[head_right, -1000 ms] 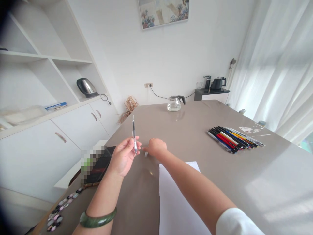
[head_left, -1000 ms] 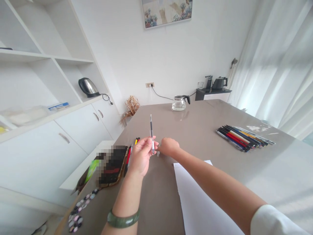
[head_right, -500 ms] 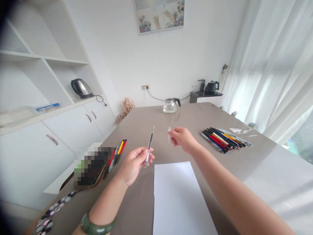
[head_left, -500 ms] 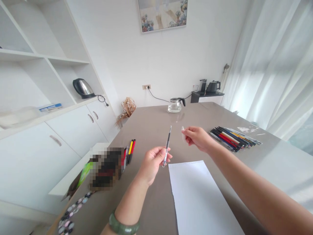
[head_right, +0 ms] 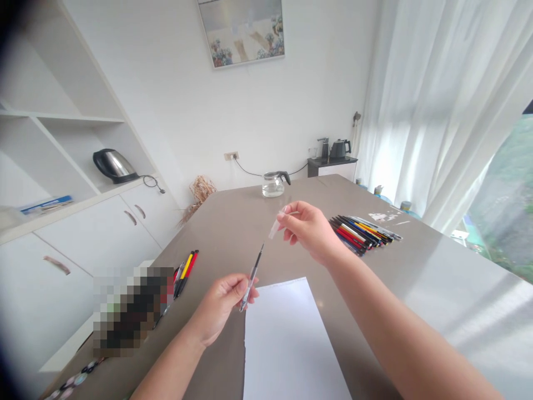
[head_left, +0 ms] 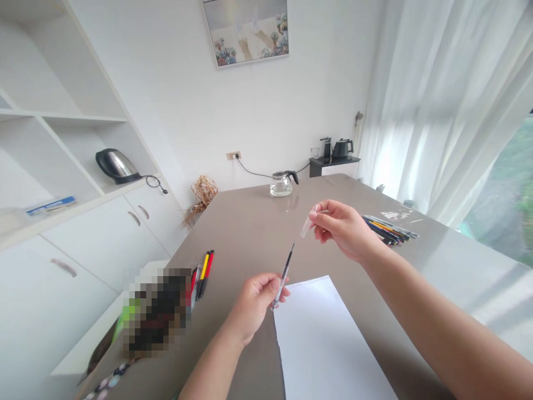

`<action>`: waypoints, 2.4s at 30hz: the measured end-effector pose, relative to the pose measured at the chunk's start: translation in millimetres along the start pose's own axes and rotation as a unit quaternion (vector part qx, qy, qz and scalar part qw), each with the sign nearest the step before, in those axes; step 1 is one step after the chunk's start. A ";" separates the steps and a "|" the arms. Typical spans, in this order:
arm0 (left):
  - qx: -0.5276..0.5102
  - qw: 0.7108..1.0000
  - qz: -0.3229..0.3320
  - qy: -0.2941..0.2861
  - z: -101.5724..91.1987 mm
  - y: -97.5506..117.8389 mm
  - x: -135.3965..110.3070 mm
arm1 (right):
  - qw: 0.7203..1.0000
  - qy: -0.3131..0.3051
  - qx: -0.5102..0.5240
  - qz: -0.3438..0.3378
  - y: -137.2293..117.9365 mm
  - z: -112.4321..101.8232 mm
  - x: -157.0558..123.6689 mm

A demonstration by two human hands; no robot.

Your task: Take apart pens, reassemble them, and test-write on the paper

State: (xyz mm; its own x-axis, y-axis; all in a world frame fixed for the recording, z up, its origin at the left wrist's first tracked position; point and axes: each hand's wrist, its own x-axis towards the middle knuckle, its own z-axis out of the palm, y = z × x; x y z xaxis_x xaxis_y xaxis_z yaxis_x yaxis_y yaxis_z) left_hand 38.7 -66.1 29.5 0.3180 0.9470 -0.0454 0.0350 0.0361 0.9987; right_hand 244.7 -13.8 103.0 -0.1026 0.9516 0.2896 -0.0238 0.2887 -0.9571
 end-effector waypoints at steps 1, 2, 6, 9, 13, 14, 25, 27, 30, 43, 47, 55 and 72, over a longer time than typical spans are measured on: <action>0.001 1.000 -0.002 0.000 0.2 -0.2 -0.1 | 1.000 -0.003 -0.004 0.002 1.7 0.3 0.2; 0.002 1.000 -0.003 0.000 0.4 -0.3 -0.1 | 1.000 -0.008 -0.008 0.004 3.1 0.7 0.6; 0.004 1.000 -0.001 0.001 1.1 -1.4 0.2 | 1.000 -0.013 -0.014 0.007 5.3 2.3 2.0; 0.005 1.000 0.003 -0.001 1.1 -2.2 0.8 | 1.000 -0.013 -0.015 0.008 5.4 2.5 2.8; 0.004 1.000 -0.002 -0.001 0.4 -2.8 1.4 | 1.000 -0.020 -0.018 0.011 6.2 2.3 3.0; 0.004 1.000 -0.003 -0.001 0.2 -2.9 1.5 | 1.000 -0.021 -0.019 0.011 6.5 2.5 3.0; -0.008 1.000 0.002 0.006 1.4 -0.1 -0.1 | 0.998 -0.045 -0.034 0.029 8.2 7.1 1.8; -0.008 1.000 -0.001 0.006 1.2 -0.2 0.0 | 0.998 -0.051 -0.033 0.033 9.3 9.4 1.0; -0.005 1.000 0.000 0.001 0.6 -1.0 0.5 | 0.996 -0.071 -0.034 0.040 12.4 13.9 -0.8; -0.010 1.000 0.000 0.016 0.0 0.2 -0.9 | 0.989 -0.126 -0.037 0.073 20.1 26.6 -6.3; -0.012 1.000 -0.001 0.018 -0.5 1.1 -1.3 | 0.989 -0.127 -0.036 0.068 21.6 26.4 -6.1; -0.033 0.999 0.000 0.029 -0.5 2.1 -0.6 | 0.987 -0.140 -0.038 0.068 22.9 29.0 -7.2; -0.051 0.998 -0.006 0.036 -2.0 -0.8 0.7 | 0.987 -0.136 -0.022 0.085 27.4 31.6 -7.7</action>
State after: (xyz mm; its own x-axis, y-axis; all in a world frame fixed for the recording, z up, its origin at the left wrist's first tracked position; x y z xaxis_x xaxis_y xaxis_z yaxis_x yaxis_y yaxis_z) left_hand 37.1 -64.9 28.7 0.2483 0.9668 -0.0599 -0.0595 0.0769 0.9953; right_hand 213.3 -16.5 74.4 -0.3638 0.9254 0.1064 0.0590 0.1368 -0.9888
